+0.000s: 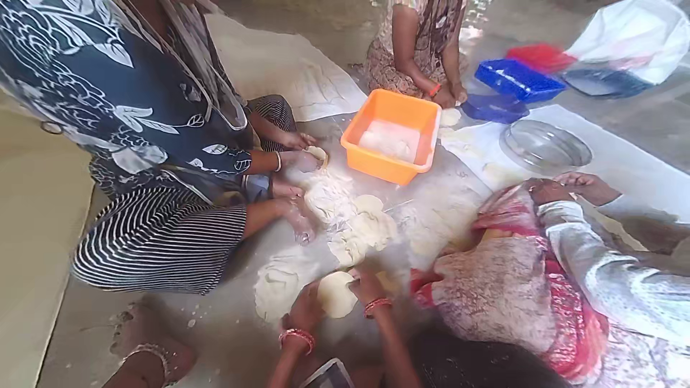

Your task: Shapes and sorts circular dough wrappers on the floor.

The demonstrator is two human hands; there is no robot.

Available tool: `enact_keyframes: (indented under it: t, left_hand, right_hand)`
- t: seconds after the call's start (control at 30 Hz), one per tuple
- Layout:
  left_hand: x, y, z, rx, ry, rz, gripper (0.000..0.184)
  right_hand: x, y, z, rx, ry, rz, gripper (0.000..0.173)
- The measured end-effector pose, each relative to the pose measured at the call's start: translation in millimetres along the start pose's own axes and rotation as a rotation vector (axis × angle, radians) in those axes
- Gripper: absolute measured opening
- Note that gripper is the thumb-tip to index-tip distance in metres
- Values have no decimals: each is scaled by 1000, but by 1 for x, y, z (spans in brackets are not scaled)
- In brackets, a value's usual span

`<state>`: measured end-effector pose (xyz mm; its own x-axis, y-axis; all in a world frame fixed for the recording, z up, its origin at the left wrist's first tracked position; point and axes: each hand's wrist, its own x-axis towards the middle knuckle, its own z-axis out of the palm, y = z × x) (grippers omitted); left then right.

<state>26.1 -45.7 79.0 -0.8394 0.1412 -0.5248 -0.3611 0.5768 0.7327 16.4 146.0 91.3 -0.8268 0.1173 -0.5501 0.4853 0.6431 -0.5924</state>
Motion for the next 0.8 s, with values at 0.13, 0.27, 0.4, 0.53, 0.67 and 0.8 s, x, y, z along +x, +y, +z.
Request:
enact_keyframes:
  t: [0.13, 0.27, 0.4, 0.53, 0.67, 0.8]
  left_hand:
    - [3, 0, 0, 99, 59, 8, 53]
    - [6, -1, 1, 126, 81, 42, 60]
    - [9, 2, 6, 172, 45, -9, 73]
    - [12, 3, 6, 184, 54, -21, 74]
    - [12, -1, 8, 182, 60, -2, 69]
    - [11, -1, 6, 184, 49, 2, 66]
  right_hand:
    - [0, 1, -1, -17, -1, 10, 41]
    - [-1, -1, -1, -63, 70, -26, 33]
    - [2, 0, 0, -73, 103, -84, 26]
    - [6, 1, 7, -53, 95, -121, 29]
    - [8, 2, 10, -39, 126, -124, 43]
    - [5, 2, 7, -14, 155, -150, 40]
